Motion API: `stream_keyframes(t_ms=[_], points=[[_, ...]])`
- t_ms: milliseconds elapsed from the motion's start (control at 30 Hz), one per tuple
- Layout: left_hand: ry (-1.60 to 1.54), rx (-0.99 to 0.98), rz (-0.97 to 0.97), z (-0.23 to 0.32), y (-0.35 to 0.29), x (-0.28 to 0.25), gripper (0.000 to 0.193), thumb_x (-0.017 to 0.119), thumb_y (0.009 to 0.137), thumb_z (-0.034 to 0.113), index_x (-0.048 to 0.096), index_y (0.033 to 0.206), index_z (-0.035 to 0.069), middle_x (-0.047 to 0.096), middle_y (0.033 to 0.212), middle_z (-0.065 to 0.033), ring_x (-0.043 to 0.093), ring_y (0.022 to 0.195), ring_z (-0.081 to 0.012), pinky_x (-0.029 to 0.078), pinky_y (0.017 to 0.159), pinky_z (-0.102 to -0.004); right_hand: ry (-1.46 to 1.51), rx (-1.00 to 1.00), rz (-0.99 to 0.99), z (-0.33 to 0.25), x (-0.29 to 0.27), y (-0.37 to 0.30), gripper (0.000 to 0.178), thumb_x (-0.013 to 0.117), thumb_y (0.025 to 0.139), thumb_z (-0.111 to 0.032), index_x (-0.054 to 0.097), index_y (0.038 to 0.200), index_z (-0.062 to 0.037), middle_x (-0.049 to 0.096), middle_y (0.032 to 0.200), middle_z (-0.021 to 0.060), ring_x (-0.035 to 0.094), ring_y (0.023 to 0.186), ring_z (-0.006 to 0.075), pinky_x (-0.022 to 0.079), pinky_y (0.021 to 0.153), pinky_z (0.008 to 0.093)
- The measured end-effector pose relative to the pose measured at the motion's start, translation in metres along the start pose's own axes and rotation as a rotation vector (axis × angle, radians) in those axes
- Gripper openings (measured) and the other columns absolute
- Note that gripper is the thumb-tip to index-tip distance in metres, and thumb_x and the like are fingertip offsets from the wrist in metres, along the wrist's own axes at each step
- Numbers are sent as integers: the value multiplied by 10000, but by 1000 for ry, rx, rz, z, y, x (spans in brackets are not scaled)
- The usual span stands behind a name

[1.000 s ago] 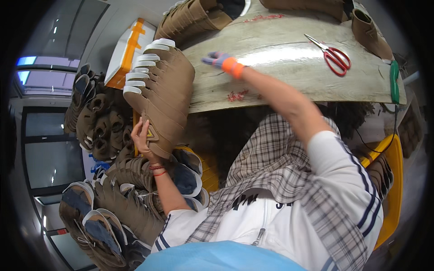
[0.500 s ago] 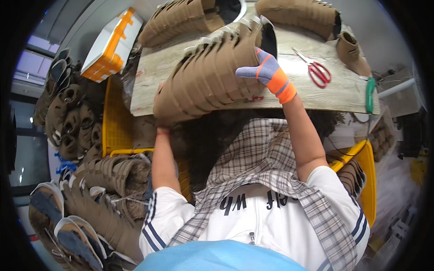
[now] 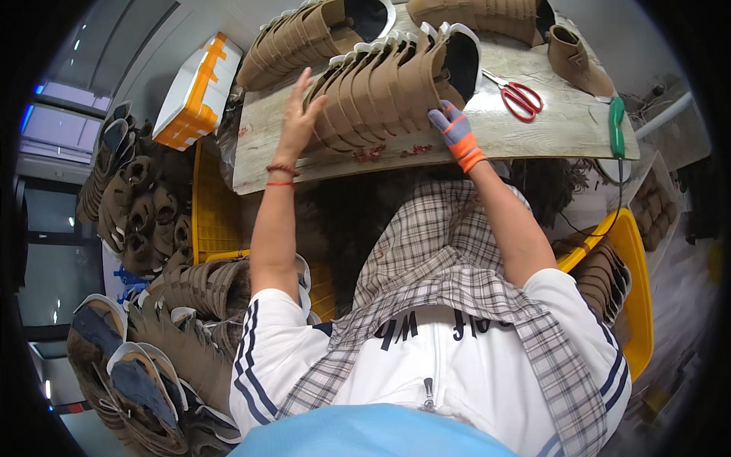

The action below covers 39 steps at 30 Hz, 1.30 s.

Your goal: The person trims the edges of shoe uppers using scissors and then uses a handheld electric tool to smooth or trim the interior lining. Finished uppers are placed into a yellow bin.

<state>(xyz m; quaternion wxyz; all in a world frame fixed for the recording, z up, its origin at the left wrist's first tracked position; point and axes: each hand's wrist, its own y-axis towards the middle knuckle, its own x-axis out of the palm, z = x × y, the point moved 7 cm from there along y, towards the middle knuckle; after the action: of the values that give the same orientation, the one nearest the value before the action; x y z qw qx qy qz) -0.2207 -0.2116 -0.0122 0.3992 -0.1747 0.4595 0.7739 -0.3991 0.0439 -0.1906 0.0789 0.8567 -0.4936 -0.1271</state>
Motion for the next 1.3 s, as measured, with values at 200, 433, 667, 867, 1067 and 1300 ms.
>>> stream_keyframes(t_ms=[200, 433, 667, 867, 1067, 1300], points=[[78, 281, -14, 38, -6, 14, 691, 468, 762, -86, 437, 1387, 208, 441, 1380, -119, 481, 1179, -332, 357, 1042, -408, 203, -48, -22, -43, 13, -13, 386, 626, 900, -274, 561, 1137, 24, 630, 932, 42, 550, 824, 91, 443, 747, 233], [218, 333, -80, 49, -2, 29, 471, 486, 790, -92, 646, 1157, 155, 523, 1287, -141, 528, 1147, -333, 423, 997, -390, 215, 15, -4, -30, 14, -6, 375, 654, 885, -296, 597, 1110, -1, 643, 911, 23, 551, 810, 79, 448, 737, 230], [370, 44, 163, 80, -7, 60, 497, 691, 773, 379, 569, 1042, -21, 509, 1234, -188, 444, 1200, -359, 263, 1048, -563, 111, 23, -2, -33, 11, -8, 416, 677, 865, -325, 604, 1126, -10, 661, 903, 46, 580, 810, 86, 467, 735, 242], [395, 30, 172, 86, -5, 73, 515, 689, 735, 296, 468, 1102, 11, 459, 1269, -187, 380, 1264, -348, 202, 1081, -567, 132, 29, -14, -37, 13, -12, 424, 694, 850, -327, 613, 1119, -11, 680, 944, 65, 602, 837, 104, 480, 768, 253], [290, 317, 70, 109, 0, 70, 552, 583, 747, 5, 504, 1256, 204, 388, 1372, -142, 417, 1240, -324, 274, 1061, -569, 61, 52, -62, -30, 16, -8, 400, 675, 866, -289, 597, 1144, -11, 673, 1031, 82, 607, 930, 132, 468, 835, 261], [385, 485, -42, 118, -7, 79, 587, 552, 764, -38, 579, 1263, 269, 433, 1345, -103, 423, 1244, -271, 302, 1045, -540, 49, 17, -43, -41, 17, -13, 359, 679, 855, -318, 652, 1079, -39, 694, 966, 84, 633, 881, 142, 489, 795, 281]])
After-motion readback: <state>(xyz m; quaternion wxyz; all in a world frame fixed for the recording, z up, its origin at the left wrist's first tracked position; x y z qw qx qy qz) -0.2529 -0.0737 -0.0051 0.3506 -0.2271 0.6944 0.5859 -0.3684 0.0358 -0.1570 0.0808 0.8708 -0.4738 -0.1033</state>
